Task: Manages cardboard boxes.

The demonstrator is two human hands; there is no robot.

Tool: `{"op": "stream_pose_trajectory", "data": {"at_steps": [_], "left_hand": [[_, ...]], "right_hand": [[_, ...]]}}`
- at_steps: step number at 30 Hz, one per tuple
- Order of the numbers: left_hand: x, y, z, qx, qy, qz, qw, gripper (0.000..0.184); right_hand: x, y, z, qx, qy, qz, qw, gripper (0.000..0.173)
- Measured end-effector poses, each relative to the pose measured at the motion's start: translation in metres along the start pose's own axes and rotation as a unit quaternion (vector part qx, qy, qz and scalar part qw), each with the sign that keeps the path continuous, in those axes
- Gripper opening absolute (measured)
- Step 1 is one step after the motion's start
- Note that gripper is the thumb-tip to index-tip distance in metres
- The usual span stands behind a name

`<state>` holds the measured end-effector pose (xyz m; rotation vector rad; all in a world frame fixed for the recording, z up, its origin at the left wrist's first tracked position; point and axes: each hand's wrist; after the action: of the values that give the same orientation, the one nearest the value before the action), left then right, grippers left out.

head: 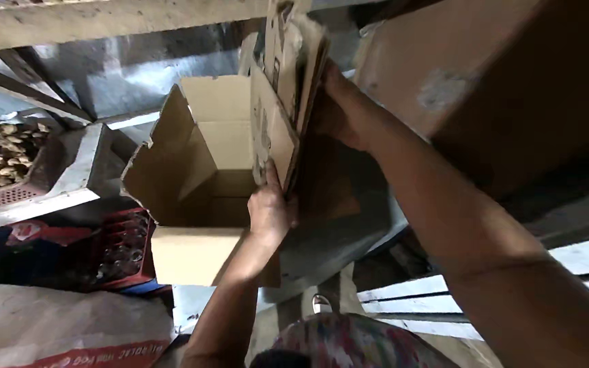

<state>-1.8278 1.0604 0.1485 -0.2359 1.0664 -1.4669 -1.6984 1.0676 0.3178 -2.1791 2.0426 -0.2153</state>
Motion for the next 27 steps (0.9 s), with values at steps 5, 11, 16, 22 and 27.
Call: {"op": "stream_pose_trajectory", "data": {"at_steps": [5, 11, 16, 22, 27], "left_hand": [[0.017, 0.011, -0.024, -0.009, 0.019, -0.058, 0.998, 0.089], [0.125, -0.029, -0.107, -0.068, 0.054, 0.321, 0.943, 0.066], [0.18, -0.023, -0.12, 0.386, -0.289, 0.502, 0.718, 0.045], [0.142, -0.028, -0.084, 0.317, 0.151, 0.402, 0.846, 0.044], [0.08, -0.012, -0.108, -0.102, 0.179, 0.243, 0.948, 0.073]], "right_hand": [[-0.02, -0.034, 0.096, 0.108, -0.083, -0.003, 0.991, 0.067], [0.026, -0.065, 0.18, 0.108, -0.09, 0.147, 0.979, 0.066], [0.049, -0.057, 0.247, 0.07, -0.026, 0.218, 0.973, 0.059], [0.061, -0.044, 0.258, 0.094, -0.006, 0.209, 0.973, 0.058], [0.075, -0.018, 0.239, 0.082, 0.039, 0.183, 0.979, 0.057]]}}
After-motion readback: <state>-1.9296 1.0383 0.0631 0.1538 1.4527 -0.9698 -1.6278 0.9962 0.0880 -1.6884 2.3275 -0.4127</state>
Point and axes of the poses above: each hand's wrist, its own x-axis away from the middle knuckle, its own y-axis out of the palm, z = x × y, and after that the axes turned 11 degrees about y, right-handed
